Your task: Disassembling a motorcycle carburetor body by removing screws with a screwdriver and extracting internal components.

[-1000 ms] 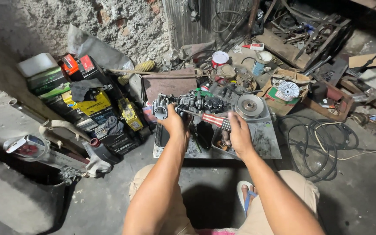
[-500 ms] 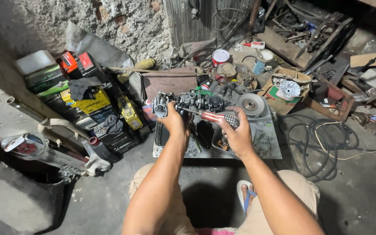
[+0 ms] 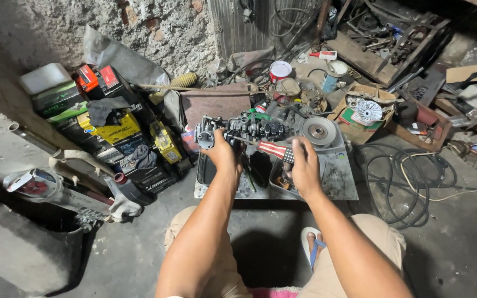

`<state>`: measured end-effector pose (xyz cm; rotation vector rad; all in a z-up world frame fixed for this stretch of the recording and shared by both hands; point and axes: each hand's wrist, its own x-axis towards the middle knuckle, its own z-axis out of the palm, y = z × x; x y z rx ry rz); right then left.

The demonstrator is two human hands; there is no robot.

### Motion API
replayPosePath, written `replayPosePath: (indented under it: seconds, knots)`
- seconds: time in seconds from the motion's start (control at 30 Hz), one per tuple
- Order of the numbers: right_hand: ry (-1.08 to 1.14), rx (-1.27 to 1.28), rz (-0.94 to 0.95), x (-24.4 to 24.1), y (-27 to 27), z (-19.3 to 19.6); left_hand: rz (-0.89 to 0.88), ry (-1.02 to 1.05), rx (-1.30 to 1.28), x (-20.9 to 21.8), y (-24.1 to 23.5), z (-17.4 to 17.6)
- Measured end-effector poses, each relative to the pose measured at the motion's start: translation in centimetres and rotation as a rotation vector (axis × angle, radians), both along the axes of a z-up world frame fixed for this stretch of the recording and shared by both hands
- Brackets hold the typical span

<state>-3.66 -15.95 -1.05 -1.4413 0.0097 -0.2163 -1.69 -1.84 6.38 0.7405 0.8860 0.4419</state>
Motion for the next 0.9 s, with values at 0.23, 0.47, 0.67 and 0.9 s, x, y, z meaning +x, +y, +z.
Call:
replayPosePath:
  seconds: [0.23,0.47,0.67,0.9]
  knots:
    - [-0.115,-0.084,0.027,-0.4,-0.2,0.8,0.021,-0.012,0.052,1.5,1.0,-4.3]
    - [0.007,-0.094,-0.038,-0.8,0.2,1.7,0.025,0.010,0.056,1.3,1.0,-4.2]
    - [-0.006,-0.032,-0.022,-0.1,-0.1,0.4,0.023,0.009,0.100,1.6,1.0,-4.7]
    - [-0.057,-0.031,0.035,0.0,-0.4,0.1,0.040,-0.023,0.107,0.9,0.6,-2.5]
